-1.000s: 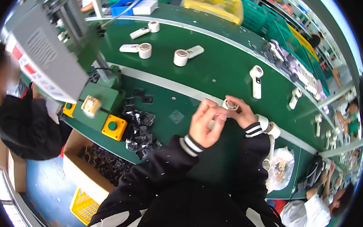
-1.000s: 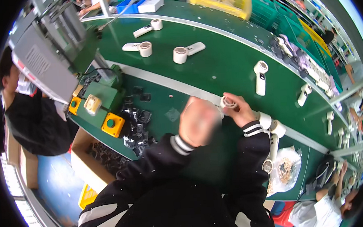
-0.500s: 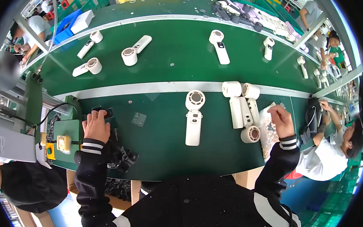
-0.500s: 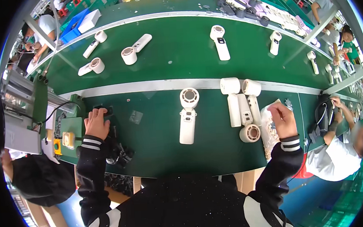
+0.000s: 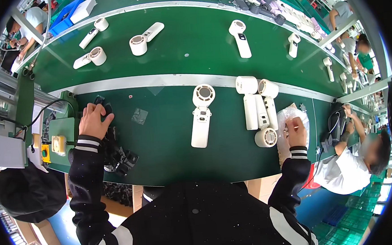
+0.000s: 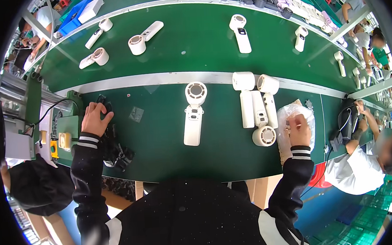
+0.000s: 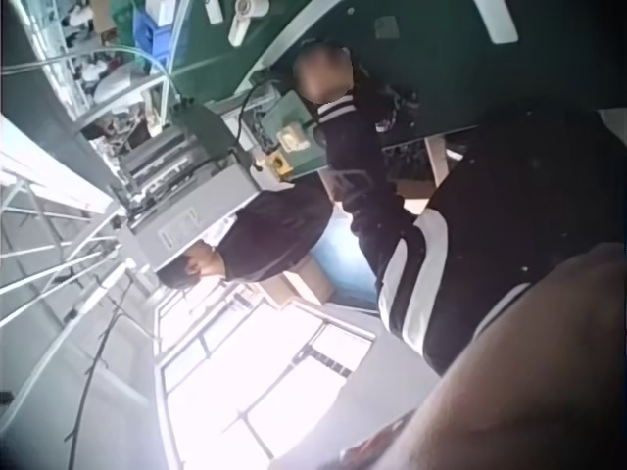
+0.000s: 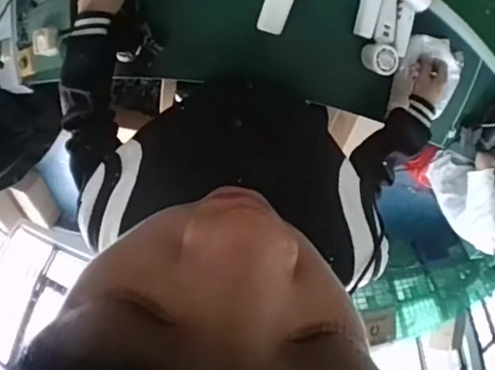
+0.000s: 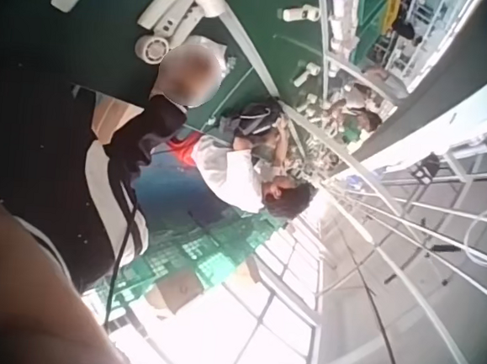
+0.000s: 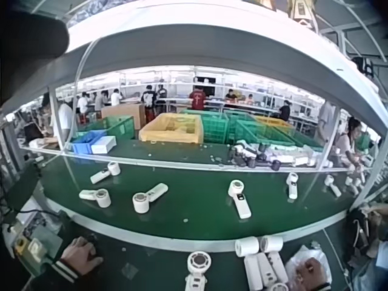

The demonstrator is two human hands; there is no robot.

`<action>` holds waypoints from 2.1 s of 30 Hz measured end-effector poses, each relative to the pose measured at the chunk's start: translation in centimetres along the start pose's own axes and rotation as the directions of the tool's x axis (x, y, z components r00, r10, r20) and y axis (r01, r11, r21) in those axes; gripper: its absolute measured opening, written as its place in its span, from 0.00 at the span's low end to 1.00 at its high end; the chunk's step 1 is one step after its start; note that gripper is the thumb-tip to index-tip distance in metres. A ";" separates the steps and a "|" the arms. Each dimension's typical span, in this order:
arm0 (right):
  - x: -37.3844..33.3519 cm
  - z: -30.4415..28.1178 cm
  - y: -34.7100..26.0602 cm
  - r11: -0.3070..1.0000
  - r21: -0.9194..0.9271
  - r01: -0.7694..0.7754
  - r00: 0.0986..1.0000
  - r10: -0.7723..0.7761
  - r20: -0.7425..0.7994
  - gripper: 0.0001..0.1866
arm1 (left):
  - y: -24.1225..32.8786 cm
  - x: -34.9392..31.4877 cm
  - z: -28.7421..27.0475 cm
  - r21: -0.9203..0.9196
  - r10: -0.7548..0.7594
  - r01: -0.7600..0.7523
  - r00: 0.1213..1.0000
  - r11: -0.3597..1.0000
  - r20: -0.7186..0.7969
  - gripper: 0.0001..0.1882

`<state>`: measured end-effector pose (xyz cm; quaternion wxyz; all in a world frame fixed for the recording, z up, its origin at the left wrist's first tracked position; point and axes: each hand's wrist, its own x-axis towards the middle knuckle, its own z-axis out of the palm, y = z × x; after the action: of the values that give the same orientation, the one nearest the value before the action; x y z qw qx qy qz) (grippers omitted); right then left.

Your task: Assembling small handheld electronic fans on a factory production line, including component fitting and using a press machine.

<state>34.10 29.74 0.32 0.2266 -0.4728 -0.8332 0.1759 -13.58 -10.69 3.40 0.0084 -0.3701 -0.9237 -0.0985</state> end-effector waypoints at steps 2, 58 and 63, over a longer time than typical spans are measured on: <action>0.1 -0.6 0.4 0.999 0.023 0.043 0.994 -0.040 -0.102 0.06 | 0.5 0.0 -0.1 -0.035 0.032 -0.032 0.999 0.999 -0.019 0.16; -3.5 9.2 -21.7 0.675 0.712 -0.195 0.805 -0.304 0.509 0.05 | 18.0 -0.8 4.6 -0.990 0.262 0.082 0.959 0.119 0.111 0.13; -3.0 8.2 -22.3 0.731 0.671 -0.124 0.799 -0.328 0.504 0.02 | 17.5 -0.9 5.9 -0.991 0.255 0.117 0.958 0.069 0.131 0.10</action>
<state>15.16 15.52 4.12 0.1205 -0.2288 -0.7647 0.5902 -0.54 2.17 0.65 -0.3672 -0.3294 -0.5799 -0.6484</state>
